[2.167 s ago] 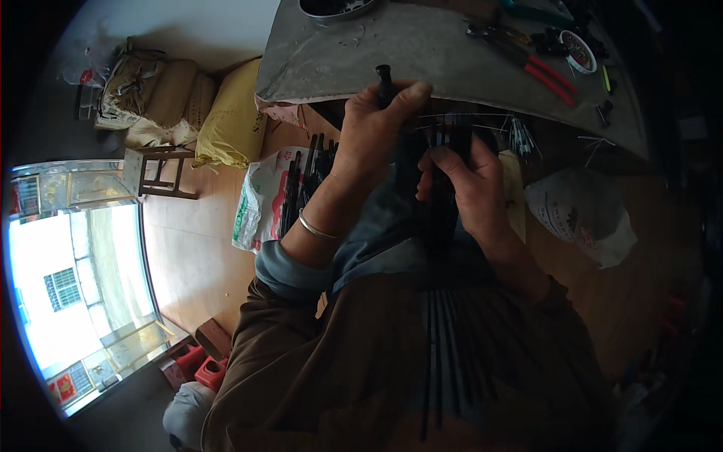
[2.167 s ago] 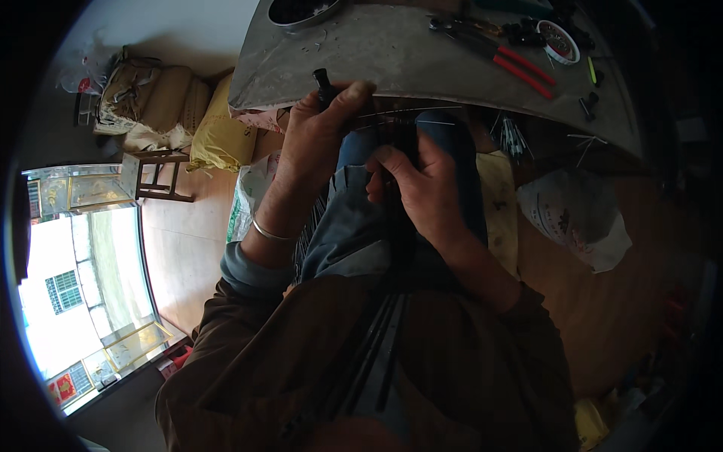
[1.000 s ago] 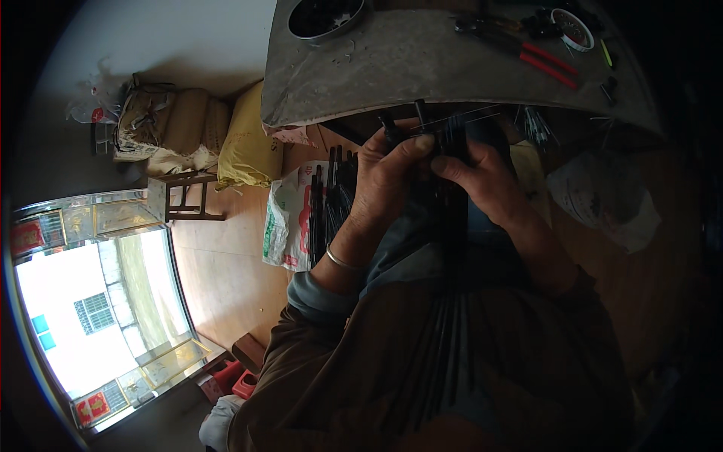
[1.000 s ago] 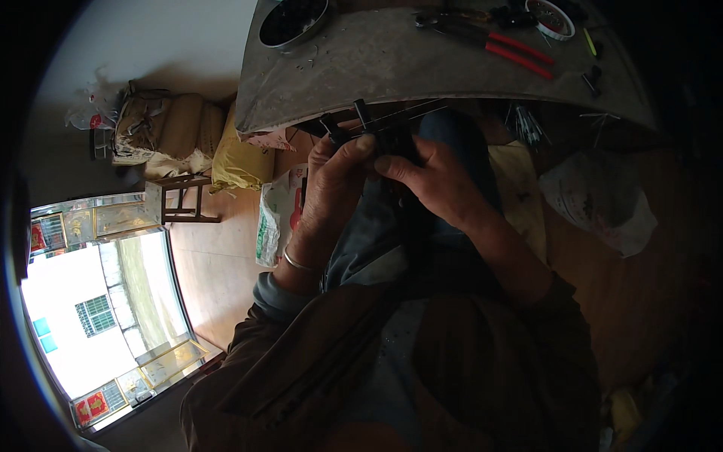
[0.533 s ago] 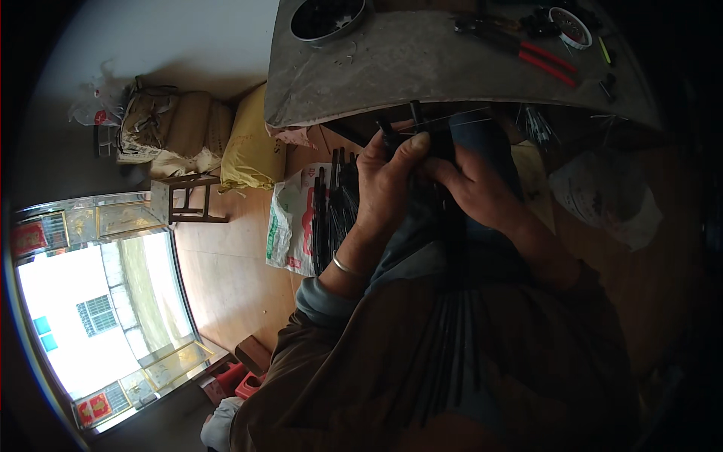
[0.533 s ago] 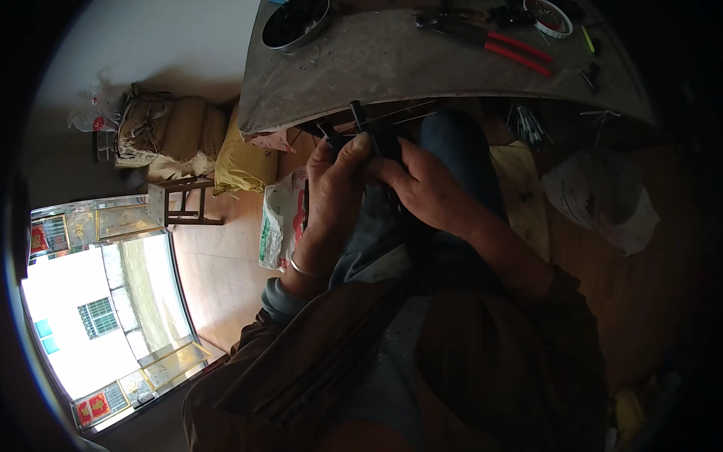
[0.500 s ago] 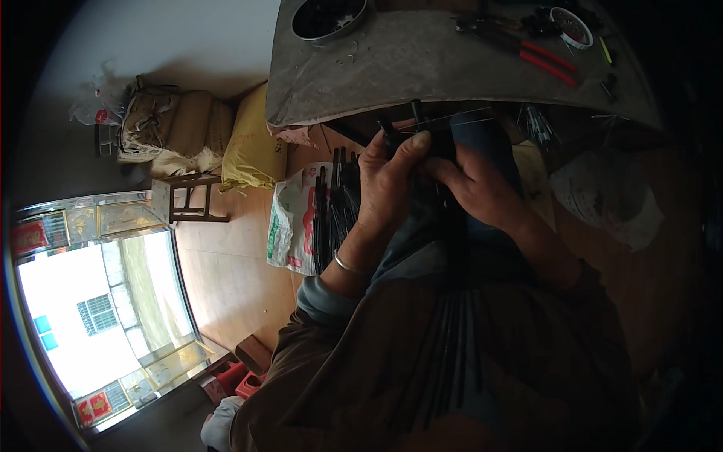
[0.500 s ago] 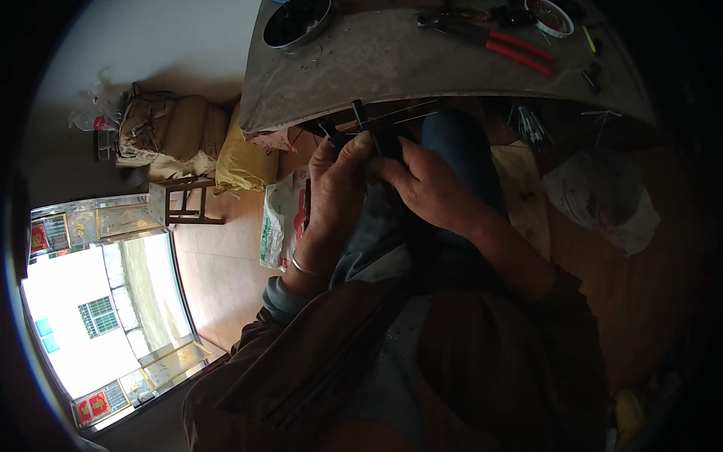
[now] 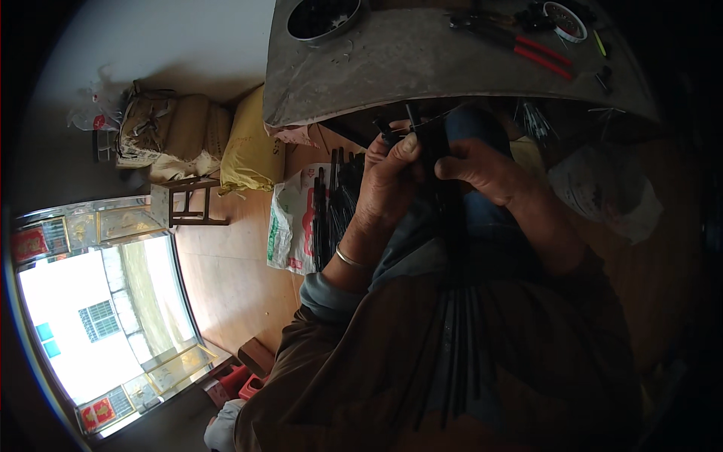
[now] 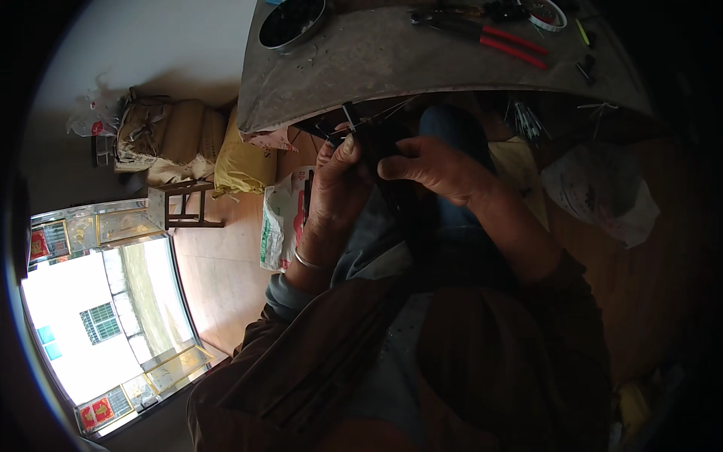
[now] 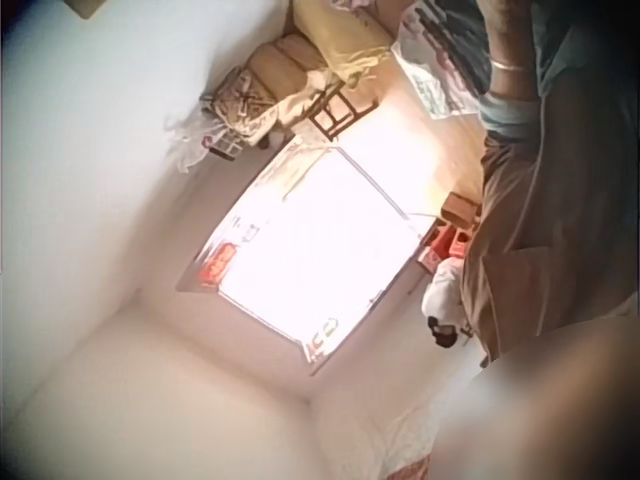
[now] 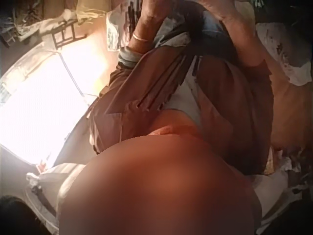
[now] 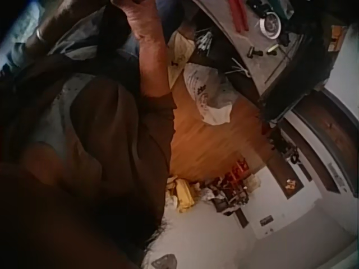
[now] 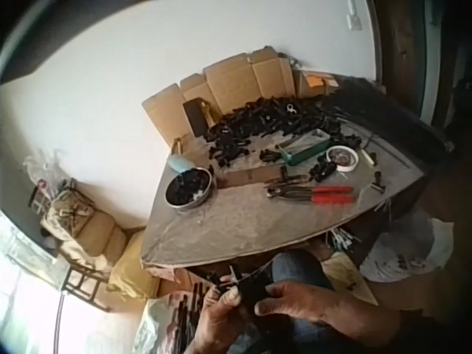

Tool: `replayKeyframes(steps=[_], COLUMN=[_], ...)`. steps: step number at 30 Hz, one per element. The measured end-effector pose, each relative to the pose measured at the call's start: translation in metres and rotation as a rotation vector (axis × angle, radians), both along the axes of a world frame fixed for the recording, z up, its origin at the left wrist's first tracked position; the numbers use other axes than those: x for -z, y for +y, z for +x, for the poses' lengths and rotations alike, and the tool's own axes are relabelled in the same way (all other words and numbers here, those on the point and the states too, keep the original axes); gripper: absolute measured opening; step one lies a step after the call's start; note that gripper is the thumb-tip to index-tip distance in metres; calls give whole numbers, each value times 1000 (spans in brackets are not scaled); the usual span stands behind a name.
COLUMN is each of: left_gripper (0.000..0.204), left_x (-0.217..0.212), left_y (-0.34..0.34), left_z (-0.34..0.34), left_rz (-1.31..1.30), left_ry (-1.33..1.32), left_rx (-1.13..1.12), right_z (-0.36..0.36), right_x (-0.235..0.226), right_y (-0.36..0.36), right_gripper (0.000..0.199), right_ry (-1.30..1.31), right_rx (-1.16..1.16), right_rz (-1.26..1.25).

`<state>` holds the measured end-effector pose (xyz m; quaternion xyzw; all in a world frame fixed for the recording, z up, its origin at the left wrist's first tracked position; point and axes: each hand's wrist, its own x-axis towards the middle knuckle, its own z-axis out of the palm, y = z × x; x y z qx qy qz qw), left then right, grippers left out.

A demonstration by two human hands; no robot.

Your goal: Assembling small plastic components onto thin metal rods for umbrella frames.

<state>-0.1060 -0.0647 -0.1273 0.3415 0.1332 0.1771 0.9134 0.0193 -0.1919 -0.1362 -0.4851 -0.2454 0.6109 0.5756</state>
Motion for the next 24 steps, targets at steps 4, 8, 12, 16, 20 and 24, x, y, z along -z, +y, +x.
replayKeyframes(steps=[4,8,12,16,20,24], left_gripper=[22,20,13,18,42,71], left_x=[-3,-22,-15,-27,-14,-38], left_y=[-2,-8,-5,2,9,42], left_z=[-2,-7,-6,-6,-4,21], left_rz=[48,205,305,359,536,269], left_ry=[17,144,204,214,185,231], left_rx=[2,-54,-148,-9,-220,-240], right_z=[-8,-10,-30,-33,-41,-39], right_x=[-3,-11,-21,-27,-32,-33], right_y=[0,-4,5,8,11,16], right_gripper=[41,36,30,33,35,35], right_ry=[-54,-163,-236,-108,-64,-137], right_rx=[27,63,412,404,418,414], right_rz=[-56,-23,287,258,261,271])
